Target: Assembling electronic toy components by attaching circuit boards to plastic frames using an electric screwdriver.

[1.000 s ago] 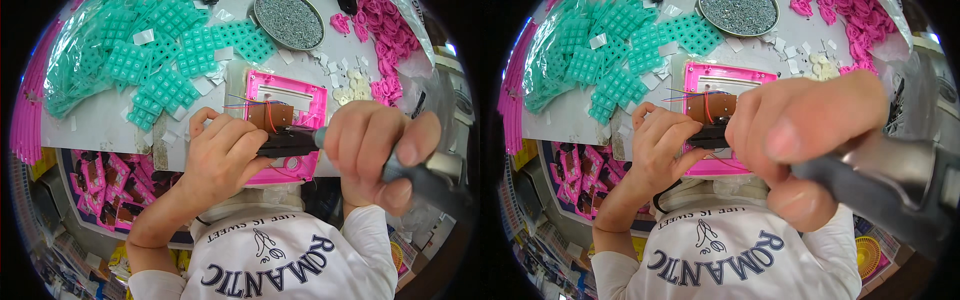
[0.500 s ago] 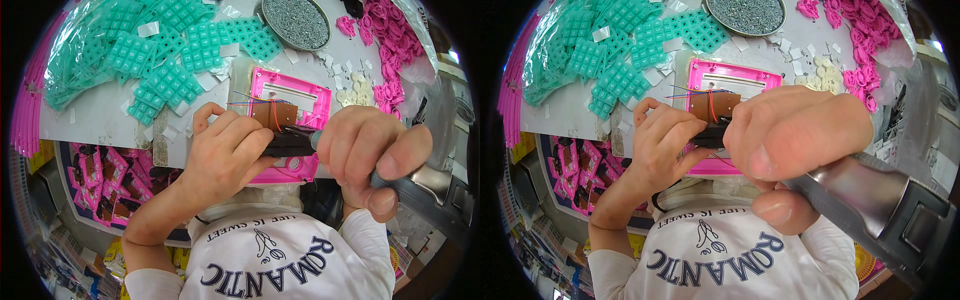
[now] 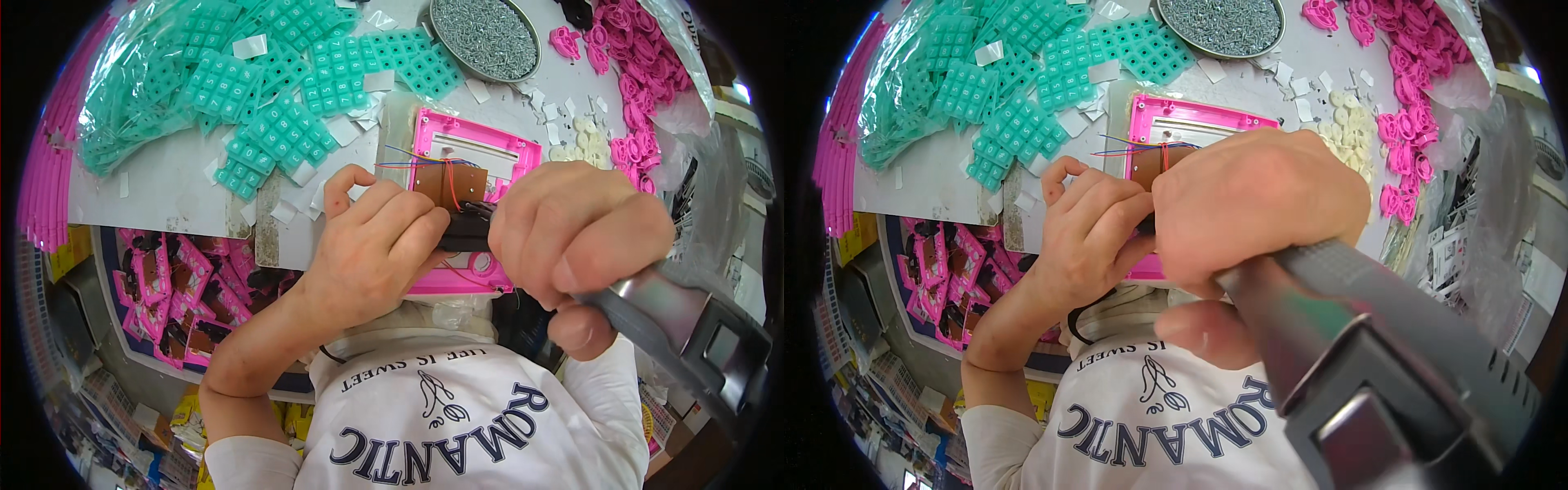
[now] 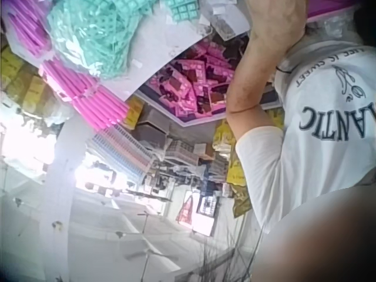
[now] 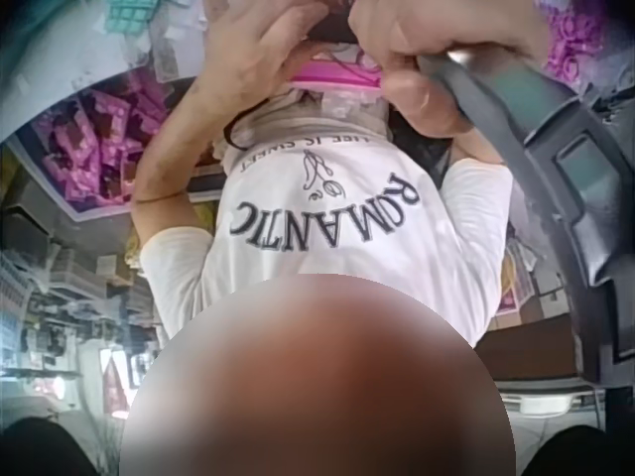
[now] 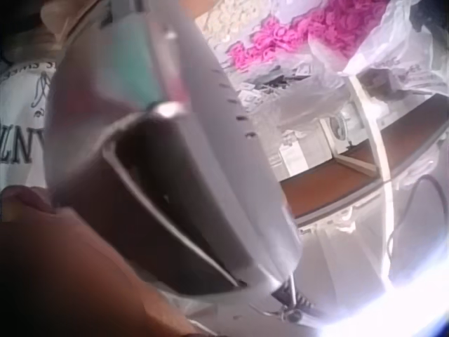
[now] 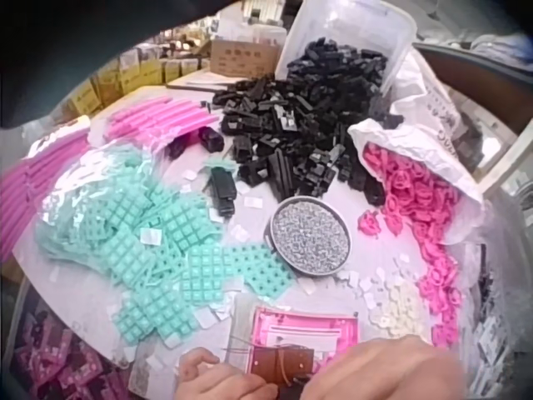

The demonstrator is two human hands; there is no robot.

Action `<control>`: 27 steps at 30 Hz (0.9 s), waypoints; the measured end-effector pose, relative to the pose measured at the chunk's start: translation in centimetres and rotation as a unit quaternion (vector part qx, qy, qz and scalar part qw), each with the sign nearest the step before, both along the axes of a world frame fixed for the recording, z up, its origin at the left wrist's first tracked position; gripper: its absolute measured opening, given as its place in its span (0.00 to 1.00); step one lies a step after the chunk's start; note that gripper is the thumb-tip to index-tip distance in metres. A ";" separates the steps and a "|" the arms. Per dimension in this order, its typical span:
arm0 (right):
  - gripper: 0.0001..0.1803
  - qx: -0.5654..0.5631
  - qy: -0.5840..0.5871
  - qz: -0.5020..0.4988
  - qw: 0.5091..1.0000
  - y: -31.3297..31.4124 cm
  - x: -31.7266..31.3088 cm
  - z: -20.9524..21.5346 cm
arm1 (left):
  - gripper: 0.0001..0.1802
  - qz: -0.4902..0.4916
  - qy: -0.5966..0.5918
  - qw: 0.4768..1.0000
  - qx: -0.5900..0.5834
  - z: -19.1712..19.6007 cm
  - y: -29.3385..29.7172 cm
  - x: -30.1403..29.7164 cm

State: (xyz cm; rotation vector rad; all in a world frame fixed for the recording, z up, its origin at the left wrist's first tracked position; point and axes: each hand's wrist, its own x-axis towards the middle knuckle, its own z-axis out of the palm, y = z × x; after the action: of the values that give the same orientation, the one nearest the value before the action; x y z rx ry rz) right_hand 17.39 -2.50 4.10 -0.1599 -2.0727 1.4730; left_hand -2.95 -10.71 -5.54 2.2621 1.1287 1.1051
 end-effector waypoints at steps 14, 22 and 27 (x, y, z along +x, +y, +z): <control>0.41 0.028 -0.259 -0.315 0.913 -6.2 5.2 -3.1 | 0.25 -0.062 0.046 0.997 -0.006 1.0 2.2 -0.2; 0.17 0.030 -0.251 -0.325 0.911 -2.0 4.8 -3.8 | 0.37 0.020 -0.166 0.979 -0.118 -0.6 1.9 0.5; 0.17 0.056 -0.468 -0.367 0.802 1.3 3.6 -1.9 | 0.34 0.062 0.010 0.998 -0.018 0.1 1.3 1.3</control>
State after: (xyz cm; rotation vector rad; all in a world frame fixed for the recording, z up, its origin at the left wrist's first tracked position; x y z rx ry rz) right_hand 20.99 -1.17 2.16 -1.7269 -2.3064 0.7906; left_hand -1.66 -9.38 -5.43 2.2061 1.3030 1.1012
